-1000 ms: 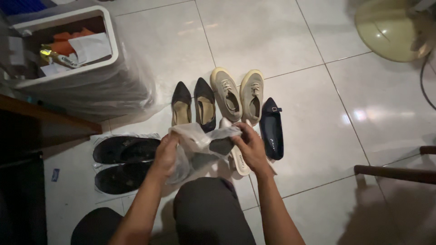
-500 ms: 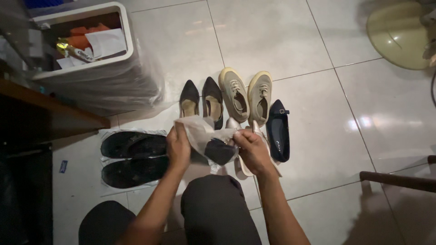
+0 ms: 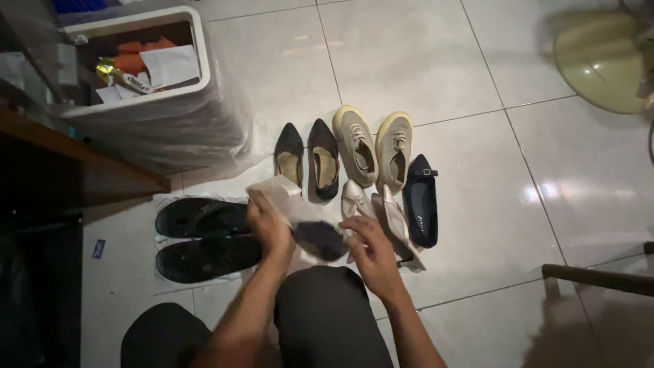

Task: The person sits on the floor and organizes several pairs of shoes, placing some into plastic bags and arranging them on the floor. They then remove a black shoe rack from the wall, wipe it with a cloth, and place it on the floor.

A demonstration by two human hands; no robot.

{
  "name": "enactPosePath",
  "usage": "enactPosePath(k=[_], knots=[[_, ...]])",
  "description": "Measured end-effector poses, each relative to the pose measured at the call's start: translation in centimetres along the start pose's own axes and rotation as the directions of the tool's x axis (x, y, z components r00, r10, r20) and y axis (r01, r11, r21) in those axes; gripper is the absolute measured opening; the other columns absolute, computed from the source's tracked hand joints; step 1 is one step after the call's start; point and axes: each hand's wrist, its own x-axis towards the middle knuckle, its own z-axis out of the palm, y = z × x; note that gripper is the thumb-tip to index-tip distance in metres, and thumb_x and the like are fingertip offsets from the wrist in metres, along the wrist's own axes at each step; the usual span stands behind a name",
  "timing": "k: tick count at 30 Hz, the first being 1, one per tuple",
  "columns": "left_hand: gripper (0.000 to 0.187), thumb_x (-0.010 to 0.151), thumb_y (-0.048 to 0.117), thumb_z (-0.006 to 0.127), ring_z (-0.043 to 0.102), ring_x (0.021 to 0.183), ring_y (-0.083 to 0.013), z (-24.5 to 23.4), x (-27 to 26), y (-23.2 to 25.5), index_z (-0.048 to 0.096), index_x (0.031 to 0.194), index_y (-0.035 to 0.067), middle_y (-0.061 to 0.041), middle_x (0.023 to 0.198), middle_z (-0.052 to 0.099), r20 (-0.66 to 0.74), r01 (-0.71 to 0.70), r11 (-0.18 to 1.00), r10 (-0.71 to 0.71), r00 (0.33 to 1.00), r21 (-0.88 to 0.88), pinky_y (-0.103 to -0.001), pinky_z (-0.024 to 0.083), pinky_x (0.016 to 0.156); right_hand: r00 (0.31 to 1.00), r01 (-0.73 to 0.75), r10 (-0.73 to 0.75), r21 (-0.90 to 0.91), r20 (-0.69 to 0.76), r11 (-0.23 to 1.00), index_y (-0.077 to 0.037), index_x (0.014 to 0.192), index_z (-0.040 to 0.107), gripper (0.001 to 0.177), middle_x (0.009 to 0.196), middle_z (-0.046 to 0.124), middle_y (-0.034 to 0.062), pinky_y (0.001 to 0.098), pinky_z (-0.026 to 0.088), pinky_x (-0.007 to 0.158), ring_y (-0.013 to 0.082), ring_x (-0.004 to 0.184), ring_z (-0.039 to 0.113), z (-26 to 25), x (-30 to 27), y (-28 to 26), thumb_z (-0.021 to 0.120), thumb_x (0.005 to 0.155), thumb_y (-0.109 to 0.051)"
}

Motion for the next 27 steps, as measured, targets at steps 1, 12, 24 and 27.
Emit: enactPosePath(k=[1,12,24,27], knots=[[0.057,0.109,0.047,0.037,0.067,0.083,-0.0241,-0.2,-0.2,0.1,0.065,0.11,-0.002,-0.017,0.094,0.071,-0.039,0.003,0.996,0.001,0.999,0.093,-0.037,0.052,0.08,0.999,0.031,-0.03,-0.017,0.041,0.999,-0.005,0.129,0.064,0.039,0.126,0.062,0.0134,0.0327,0.058,0.075,0.0243,0.089,0.065,-0.2,-0.7,-0.6,0.067,0.093,-0.018],[0.052,0.112,0.041,0.038,0.068,0.085,-0.0243,0.0,-0.3,1.1,0.063,0.112,-0.004,-0.016,0.096,0.072,0.043,-0.128,0.991,0.13,0.991,-0.05,-0.036,0.054,0.079,0.994,-0.066,0.089,-0.322,0.057,0.944,-0.002,0.13,0.06,0.058,0.126,0.071,0.0167,0.0337,0.062,0.086,0.0257,0.1,0.077,0.2,-0.7,-4.6,0.08,0.078,-0.015],[0.053,0.1,0.045,0.062,0.069,0.092,-0.0349,-2.3,-0.1,1.0,0.066,0.123,-0.002,-0.019,0.101,0.069,0.526,-0.833,0.426,0.646,0.553,0.353,-0.043,0.055,0.078,0.968,0.185,-0.205,-0.145,-0.142,0.972,0.002,0.102,0.072,0.018,0.109,0.061,0.0118,0.0264,0.052,0.073,0.0159,0.091,0.059,-1.8,-1.8,0.5,0.071,0.091,-0.012],[0.059,0.099,0.055,0.059,0.071,0.094,-0.0282,-2.5,0.8,1.1,0.066,0.129,0.005,-0.014,0.105,0.071,0.67,-0.737,0.489,0.349,0.655,0.465,-0.04,0.059,0.079,0.981,0.114,-0.098,0.087,-0.167,0.99,0.001,0.103,0.067,0.015,0.099,0.06,0.0064,0.0239,0.052,0.068,0.012,0.081,0.056,-3.7,-1.9,0.6,0.066,0.099,-0.013]])
